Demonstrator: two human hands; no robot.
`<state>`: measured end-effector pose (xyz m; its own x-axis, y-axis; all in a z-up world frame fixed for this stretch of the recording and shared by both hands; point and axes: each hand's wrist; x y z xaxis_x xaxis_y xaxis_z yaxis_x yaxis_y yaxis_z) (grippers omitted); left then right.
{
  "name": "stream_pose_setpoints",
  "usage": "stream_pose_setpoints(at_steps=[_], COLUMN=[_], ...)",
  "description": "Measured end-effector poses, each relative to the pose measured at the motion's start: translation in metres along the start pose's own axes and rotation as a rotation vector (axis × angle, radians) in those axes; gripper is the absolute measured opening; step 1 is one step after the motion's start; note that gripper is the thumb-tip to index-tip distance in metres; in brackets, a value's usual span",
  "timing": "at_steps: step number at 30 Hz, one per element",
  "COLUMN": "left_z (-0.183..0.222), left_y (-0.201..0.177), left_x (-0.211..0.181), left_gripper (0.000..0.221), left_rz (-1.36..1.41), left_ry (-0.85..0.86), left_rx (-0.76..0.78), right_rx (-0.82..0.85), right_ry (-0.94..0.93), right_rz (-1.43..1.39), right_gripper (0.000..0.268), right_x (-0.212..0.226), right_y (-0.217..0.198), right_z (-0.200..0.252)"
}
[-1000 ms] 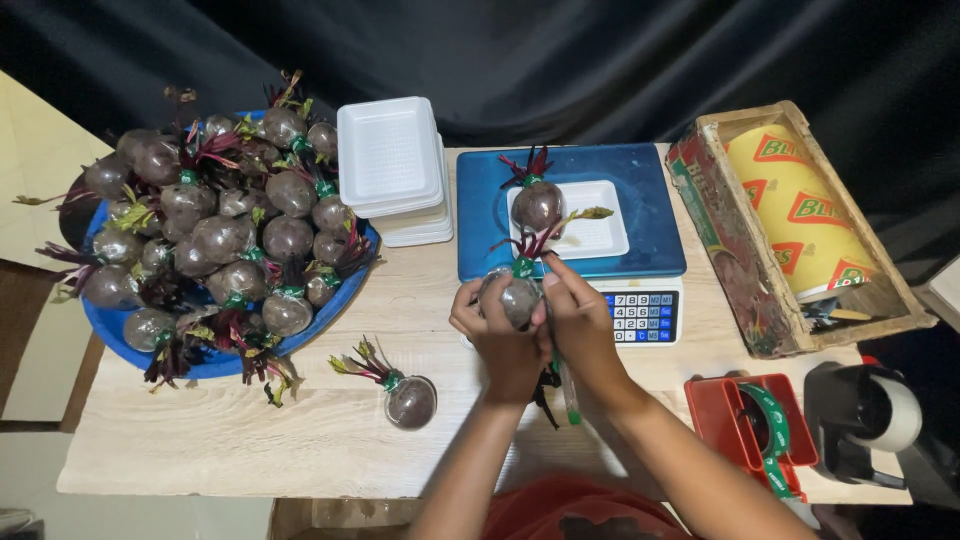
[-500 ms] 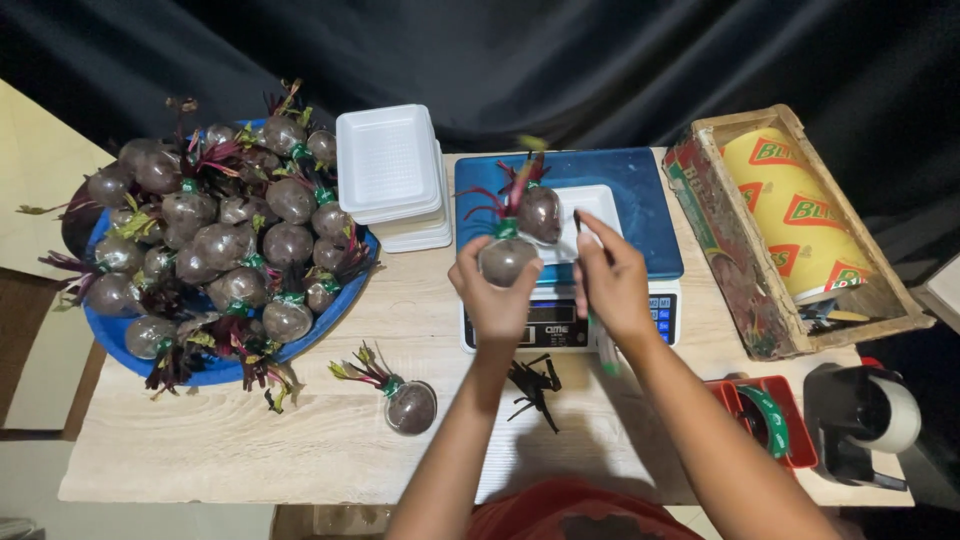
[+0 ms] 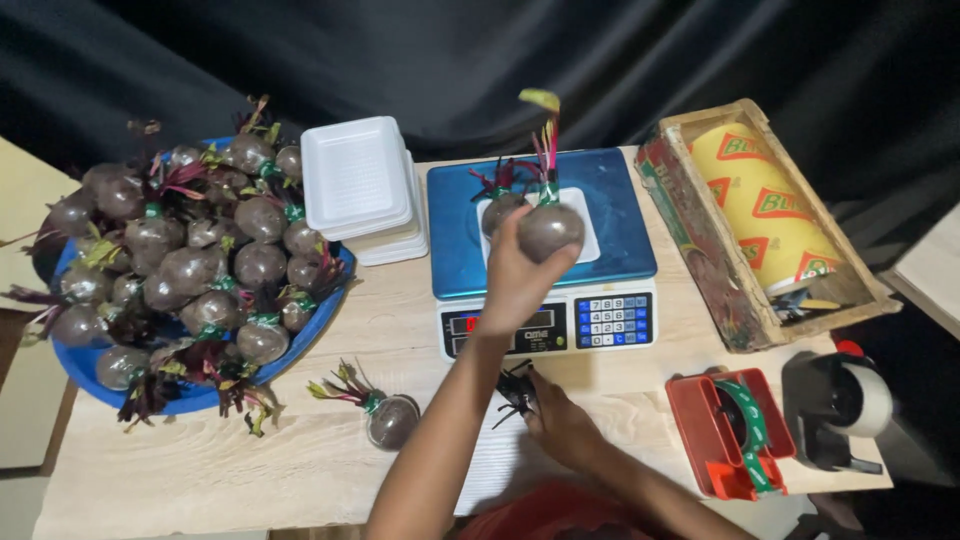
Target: Weighing individually wrapped vegetables on a digital scale and trimming the excess plastic wrap using a small hand tool.
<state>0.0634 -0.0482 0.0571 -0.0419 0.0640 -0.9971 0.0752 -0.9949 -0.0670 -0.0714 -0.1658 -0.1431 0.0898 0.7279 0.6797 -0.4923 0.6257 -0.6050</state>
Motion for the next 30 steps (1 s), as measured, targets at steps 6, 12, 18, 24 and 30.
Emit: stream_pose_setpoints(at_steps=[6,12,18,24,30], left_z=[-0.056,-0.075,-0.076,-0.075,0.013], left_y=[0.056,0.069,0.085,0.085,0.081], left_x=[0.044,0.06,0.068,0.08,0.053], left_gripper=[0.081,0.067,0.067,0.088,0.116], left_rz=[-1.081,-1.368,-1.497,-1.526,-1.358], left_ry=[0.523,0.504,0.416,0.437,0.603], left_rx=[-0.445,-0.415,-0.339,-0.38,-0.298], right_rx=[-0.156,-0.154,-0.161,-0.204,-0.252], right_ry=[-0.259,-0.286,-0.332,-0.391,-0.239], right_rz=[0.067,0.05,-0.038,-0.128,-0.178], right_gripper=[0.077,0.084,0.074,0.065,0.044], right_x=[-0.04,-0.037,-0.049,-0.035,-0.046], right_y=[0.012,-0.001,-0.006,-0.027,-0.043], right_z=[-0.005,0.01,0.008,0.012,0.007])
Point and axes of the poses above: each hand's wrist, its own z-axis away from the middle knuckle, its own y-axis out of the palm, x = y × z
